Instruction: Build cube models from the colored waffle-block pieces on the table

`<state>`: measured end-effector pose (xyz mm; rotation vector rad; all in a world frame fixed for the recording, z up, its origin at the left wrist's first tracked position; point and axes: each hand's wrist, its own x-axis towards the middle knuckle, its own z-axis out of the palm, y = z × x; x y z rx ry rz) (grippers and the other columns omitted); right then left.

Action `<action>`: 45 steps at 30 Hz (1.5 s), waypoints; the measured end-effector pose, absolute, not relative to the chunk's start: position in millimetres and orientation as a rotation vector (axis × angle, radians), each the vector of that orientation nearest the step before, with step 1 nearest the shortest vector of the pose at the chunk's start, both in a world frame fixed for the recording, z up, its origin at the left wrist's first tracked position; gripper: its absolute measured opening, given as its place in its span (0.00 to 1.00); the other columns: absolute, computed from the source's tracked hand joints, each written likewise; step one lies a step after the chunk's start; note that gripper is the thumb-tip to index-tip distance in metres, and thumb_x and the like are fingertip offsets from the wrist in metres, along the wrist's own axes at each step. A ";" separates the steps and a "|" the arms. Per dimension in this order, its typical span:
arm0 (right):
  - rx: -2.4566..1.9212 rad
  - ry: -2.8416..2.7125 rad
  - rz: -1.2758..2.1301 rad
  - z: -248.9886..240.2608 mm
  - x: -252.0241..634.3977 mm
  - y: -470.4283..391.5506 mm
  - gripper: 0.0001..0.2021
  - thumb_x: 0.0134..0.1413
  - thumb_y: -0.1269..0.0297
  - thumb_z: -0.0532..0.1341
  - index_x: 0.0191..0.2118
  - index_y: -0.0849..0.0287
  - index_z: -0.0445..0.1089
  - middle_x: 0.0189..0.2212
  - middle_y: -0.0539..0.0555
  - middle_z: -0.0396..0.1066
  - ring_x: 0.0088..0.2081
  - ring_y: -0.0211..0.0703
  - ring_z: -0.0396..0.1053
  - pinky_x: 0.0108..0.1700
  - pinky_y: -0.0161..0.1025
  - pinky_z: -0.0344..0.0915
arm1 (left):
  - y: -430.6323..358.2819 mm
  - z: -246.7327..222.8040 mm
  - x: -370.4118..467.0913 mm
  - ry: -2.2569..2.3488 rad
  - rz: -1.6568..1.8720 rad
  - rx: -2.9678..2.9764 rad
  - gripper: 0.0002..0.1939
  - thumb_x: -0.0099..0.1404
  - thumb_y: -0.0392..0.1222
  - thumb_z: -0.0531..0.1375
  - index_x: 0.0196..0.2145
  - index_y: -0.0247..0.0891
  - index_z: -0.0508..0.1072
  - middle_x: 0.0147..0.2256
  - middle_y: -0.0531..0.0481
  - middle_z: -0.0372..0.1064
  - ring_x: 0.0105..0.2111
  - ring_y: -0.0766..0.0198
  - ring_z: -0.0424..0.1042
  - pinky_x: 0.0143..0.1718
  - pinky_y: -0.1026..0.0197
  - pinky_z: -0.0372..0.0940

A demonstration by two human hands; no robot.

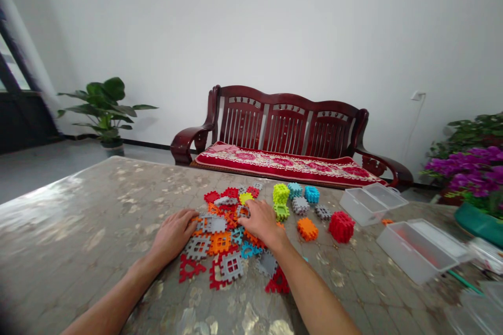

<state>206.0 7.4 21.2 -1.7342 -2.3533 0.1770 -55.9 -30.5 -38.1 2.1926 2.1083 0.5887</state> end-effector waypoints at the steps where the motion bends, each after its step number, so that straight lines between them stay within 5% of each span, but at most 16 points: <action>1: -1.755 -2.356 0.189 20.7 205.7 8.4 0.20 0.52 0.52 0.64 0.50 0.54 0.73 0.46 0.57 0.77 0.48 0.53 0.72 0.49 0.43 0.65 | -30.3 -38.4 -56.0 2.110 0.589 2.193 0.17 0.70 0.43 0.49 0.48 0.43 0.75 0.52 0.46 0.74 0.52 0.56 0.72 0.57 0.53 0.60; 7: -1.690 -2.349 0.305 12.1 208.8 12.9 0.22 0.51 0.61 0.63 0.54 0.56 0.71 0.51 0.57 0.75 0.51 0.52 0.71 0.53 0.43 0.64 | -30.0 -39.1 -56.3 2.092 0.602 2.188 0.17 0.70 0.43 0.50 0.48 0.43 0.76 0.52 0.45 0.74 0.53 0.55 0.72 0.58 0.53 0.60; 14: -1.433 -2.322 0.511 3.3 220.1 3.4 0.20 0.44 0.74 0.61 0.46 0.56 0.76 0.48 0.55 0.75 0.49 0.45 0.72 0.53 0.38 0.65 | -29.6 -39.7 -56.5 2.092 0.629 2.193 0.17 0.70 0.43 0.49 0.48 0.43 0.76 0.52 0.45 0.74 0.52 0.55 0.72 0.57 0.52 0.60; 26: -1.752 -2.115 0.393 6.0 193.2 -6.3 0.28 0.55 0.49 0.61 0.57 0.59 0.68 0.52 0.62 0.73 0.55 0.56 0.70 0.55 0.46 0.64 | -30.4 -38.8 -55.8 2.095 0.578 2.221 0.18 0.71 0.43 0.49 0.49 0.41 0.75 0.52 0.45 0.74 0.53 0.55 0.71 0.58 0.53 0.60; 45: -1.721 -2.249 0.049 4.9 187.7 -1.5 0.14 0.57 0.60 0.60 0.47 0.55 0.76 0.45 0.56 0.78 0.48 0.52 0.71 0.50 0.42 0.63 | -30.8 -36.1 -55.1 2.102 0.571 2.208 0.17 0.70 0.42 0.49 0.49 0.41 0.76 0.52 0.45 0.74 0.53 0.55 0.72 0.58 0.52 0.61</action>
